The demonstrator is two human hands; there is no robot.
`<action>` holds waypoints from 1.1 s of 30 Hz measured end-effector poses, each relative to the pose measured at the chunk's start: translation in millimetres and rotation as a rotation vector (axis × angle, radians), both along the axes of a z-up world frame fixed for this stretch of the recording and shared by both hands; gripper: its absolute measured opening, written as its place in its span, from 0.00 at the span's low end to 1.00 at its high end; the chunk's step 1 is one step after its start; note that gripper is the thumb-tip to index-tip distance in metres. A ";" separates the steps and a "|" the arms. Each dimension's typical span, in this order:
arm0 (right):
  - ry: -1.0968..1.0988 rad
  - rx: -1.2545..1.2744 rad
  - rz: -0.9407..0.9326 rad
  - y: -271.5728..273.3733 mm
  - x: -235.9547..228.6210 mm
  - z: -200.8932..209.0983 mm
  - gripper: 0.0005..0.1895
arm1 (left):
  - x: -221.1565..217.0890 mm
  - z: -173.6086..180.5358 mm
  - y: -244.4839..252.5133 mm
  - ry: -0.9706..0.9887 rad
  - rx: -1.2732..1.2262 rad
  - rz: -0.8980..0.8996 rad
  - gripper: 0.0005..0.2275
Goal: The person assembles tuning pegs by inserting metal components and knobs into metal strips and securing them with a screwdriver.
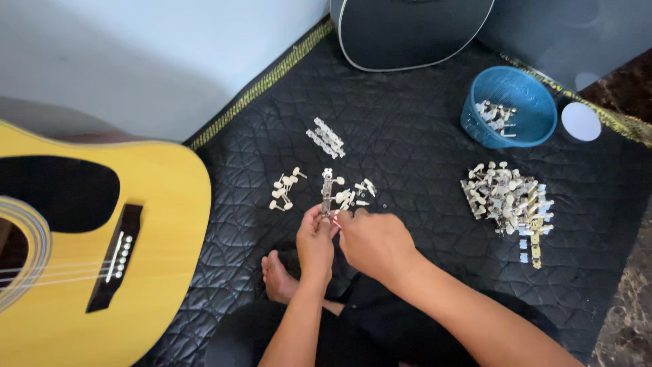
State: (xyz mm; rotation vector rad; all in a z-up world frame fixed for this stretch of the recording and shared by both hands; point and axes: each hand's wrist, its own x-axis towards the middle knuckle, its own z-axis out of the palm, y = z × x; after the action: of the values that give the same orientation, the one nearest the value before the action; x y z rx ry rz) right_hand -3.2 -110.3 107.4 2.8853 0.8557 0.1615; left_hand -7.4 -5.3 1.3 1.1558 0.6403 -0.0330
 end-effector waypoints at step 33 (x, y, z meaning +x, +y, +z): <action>0.172 0.027 -0.041 22.0 13.9 -22.4 0.11 | 0.0 -11.5 12.9 0.017 0.131 0.070 0.15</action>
State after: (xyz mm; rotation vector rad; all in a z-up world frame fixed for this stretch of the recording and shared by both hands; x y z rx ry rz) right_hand 10.7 -88.3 85.0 2.9734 0.8251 -0.0816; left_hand -7.4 7.6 -10.2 1.2594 0.7054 0.0597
